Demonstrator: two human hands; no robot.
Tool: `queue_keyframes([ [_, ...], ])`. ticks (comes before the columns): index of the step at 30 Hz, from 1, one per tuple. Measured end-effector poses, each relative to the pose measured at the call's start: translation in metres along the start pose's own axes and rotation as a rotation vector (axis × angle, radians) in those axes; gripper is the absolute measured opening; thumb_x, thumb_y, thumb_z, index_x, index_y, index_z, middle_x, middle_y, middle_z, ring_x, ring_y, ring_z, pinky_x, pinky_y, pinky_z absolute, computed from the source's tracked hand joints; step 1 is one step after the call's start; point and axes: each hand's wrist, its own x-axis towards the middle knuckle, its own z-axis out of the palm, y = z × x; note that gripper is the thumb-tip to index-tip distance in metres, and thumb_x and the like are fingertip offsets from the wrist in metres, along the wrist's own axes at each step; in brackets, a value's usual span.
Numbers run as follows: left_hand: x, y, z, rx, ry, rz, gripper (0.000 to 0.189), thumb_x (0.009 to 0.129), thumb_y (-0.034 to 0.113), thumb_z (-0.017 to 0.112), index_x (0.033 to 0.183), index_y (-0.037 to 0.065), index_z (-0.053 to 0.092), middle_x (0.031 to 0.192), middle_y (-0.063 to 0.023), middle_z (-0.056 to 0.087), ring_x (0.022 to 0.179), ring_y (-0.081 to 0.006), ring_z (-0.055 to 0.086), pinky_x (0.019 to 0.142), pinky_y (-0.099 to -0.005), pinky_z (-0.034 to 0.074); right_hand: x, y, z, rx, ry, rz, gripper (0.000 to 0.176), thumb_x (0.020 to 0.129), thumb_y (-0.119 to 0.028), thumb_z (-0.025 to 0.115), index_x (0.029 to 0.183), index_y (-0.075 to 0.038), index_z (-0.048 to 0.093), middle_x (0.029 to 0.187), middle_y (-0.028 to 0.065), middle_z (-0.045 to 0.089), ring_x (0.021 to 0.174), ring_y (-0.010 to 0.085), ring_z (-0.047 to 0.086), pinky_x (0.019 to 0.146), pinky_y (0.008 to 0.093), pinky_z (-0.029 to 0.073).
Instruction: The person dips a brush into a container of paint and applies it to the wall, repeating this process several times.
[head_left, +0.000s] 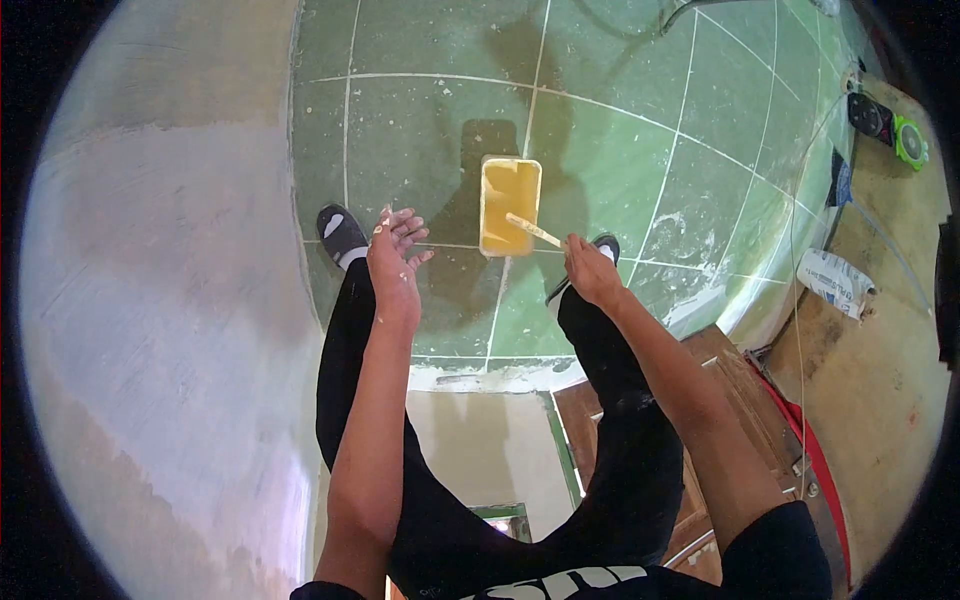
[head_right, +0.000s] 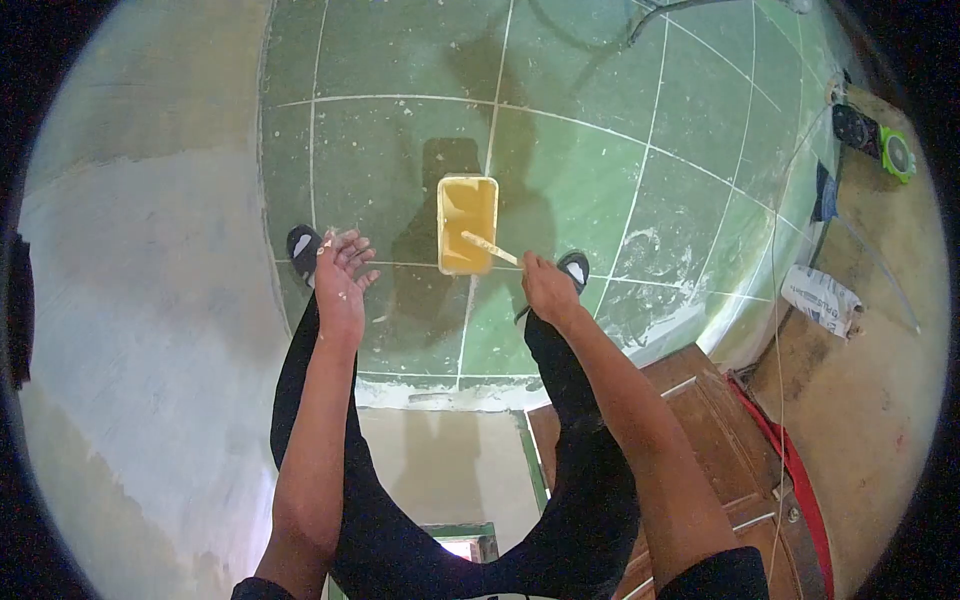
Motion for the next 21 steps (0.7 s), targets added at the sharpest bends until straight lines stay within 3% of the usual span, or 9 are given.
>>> queue_keyframes([
  [2,-0.001,-0.002,0.001,0.004,-0.002,0.006,0.048,0.098,0.052,0.047,0.117,0.009,0.057,0.109,-0.0052,0.061,0.104,-0.0199,0.056,0.087,-0.0388,0.041,-0.002,0.009,0.005,0.011,0.096,-0.140,0.026,0.095,-0.020,0.048,0.112,-0.001,0.043,0.103,0.0238,0.060,0.099,0.0434,0.059,0.084,0.0521,0.049],
  [11,-0.004,-0.012,0.002,0.037,-0.006,0.016,0.047,0.098,0.051,0.046,0.118,0.009,0.057,0.109,-0.0051,0.060,0.104,-0.0197,0.056,0.086,-0.0376,0.042,-0.010,0.018,0.014,0.113,0.003,-0.083,0.027,0.093,-0.017,0.051,0.111,0.001,0.045,0.103,0.0251,0.059,0.099,0.0449,0.058,0.084,0.0522,0.048],
  [18,-0.006,-0.016,0.007,0.037,-0.021,0.030,0.047,0.098,0.051,0.048,0.118,0.009,0.057,0.109,-0.0046,0.060,0.104,-0.0189,0.056,0.084,-0.0354,0.043,-0.012,0.030,0.015,0.081,0.048,-0.140,0.021,0.096,-0.015,0.048,0.112,-0.001,0.046,0.102,0.0240,0.058,0.100,0.0440,0.058,0.084,0.0523,0.048],
  [21,-0.004,-0.019,0.006,0.056,-0.017,0.029,0.047,0.098,0.051,0.048,0.118,0.009,0.057,0.109,-0.0046,0.060,0.104,-0.0190,0.056,0.084,-0.0354,0.043,-0.011,0.034,0.020,0.099,-0.046,-0.119,0.020,0.097,-0.014,0.047,0.113,-0.002,0.046,0.102,0.0234,0.059,0.099,0.0437,0.059,0.084,0.0521,0.048],
])
